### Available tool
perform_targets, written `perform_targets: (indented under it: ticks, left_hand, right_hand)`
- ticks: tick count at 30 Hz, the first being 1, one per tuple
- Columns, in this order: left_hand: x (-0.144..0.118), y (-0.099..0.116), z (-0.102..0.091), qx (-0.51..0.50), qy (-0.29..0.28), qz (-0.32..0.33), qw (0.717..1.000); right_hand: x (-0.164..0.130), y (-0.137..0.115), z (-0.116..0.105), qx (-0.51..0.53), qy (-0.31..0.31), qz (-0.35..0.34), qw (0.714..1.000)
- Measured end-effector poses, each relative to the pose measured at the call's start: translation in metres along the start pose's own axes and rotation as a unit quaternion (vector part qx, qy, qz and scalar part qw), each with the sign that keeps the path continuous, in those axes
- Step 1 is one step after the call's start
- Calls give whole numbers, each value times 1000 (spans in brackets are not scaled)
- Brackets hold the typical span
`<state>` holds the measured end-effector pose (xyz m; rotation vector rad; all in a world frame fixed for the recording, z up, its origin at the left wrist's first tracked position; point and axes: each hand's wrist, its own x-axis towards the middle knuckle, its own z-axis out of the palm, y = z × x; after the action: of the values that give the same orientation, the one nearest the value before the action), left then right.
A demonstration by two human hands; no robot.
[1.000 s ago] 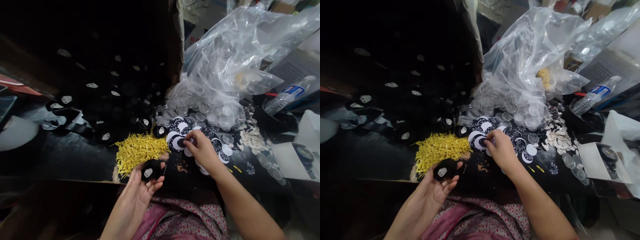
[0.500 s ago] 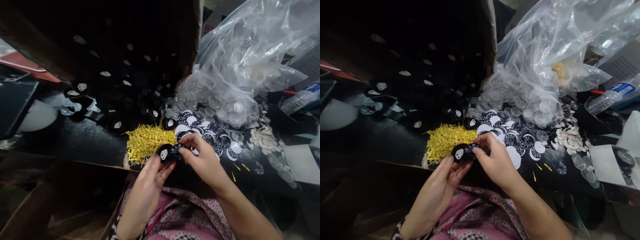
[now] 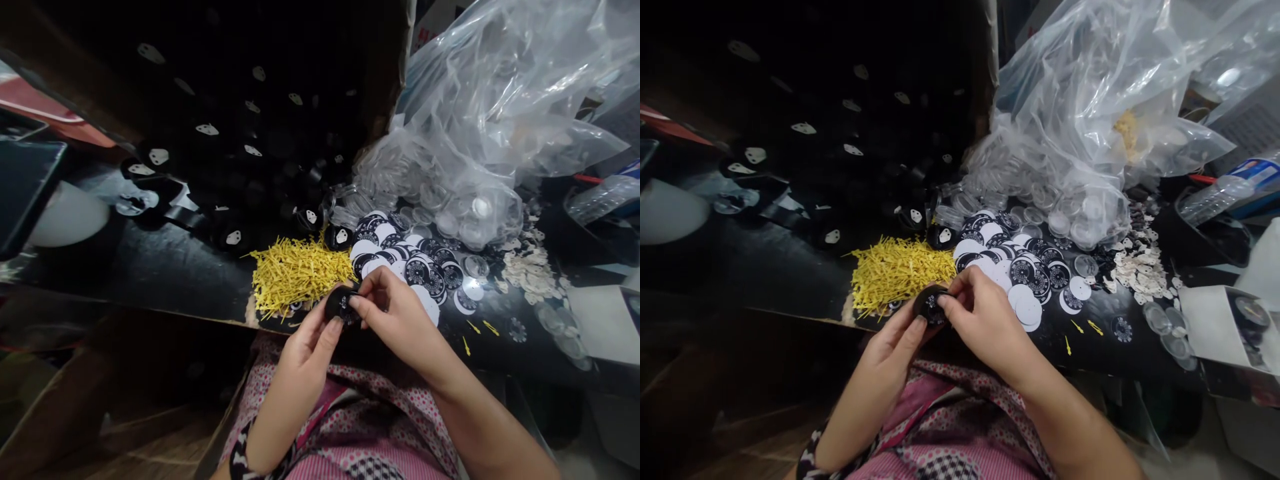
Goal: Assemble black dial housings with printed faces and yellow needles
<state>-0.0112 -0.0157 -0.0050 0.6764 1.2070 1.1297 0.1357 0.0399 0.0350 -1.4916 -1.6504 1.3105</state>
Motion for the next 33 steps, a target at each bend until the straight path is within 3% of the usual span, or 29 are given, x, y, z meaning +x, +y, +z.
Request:
perform_targets:
  ticks: [5, 9, 11, 14, 17, 20, 22, 28, 33]
  left_hand:
    - [-4, -1, -1, 79, -10, 40, 996]
    - [-11, -7, -18, 196, -14, 50, 979]
    - [-11, -9, -28, 208, 15, 41, 977]
    - [-7, -6, -34, 79, 84, 1, 993]
    - [-2, 2, -29, -91, 120, -17, 989]
    - [-1, 8, -22, -167, 131, -12, 977]
    - [-1, 9, -19, -199, 124, -14, 972]
    - [4, 9, -10, -275, 22, -101, 956]
    - [10, 15, -3, -264, 40, -67, 961]
  right_hand:
    - [-12, 3, 1, -33, -31, 13, 999]
    - [-20, 2, 1, -46, -59, -17, 997]
    - [-15, 1, 1, -77, -87, -52, 992]
    - [4, -1, 8, -230, -75, -111, 964]
    - [24, -4, 19, -423, -38, -138, 895]
    - [34, -6, 26, -491, -39, -157, 856]
    - [33, -6, 25, -481, -40, -153, 862]
    - [19, -3, 13, -320, -30, -97, 942]
    - [9, 1, 9, -272, 3, -136, 953]
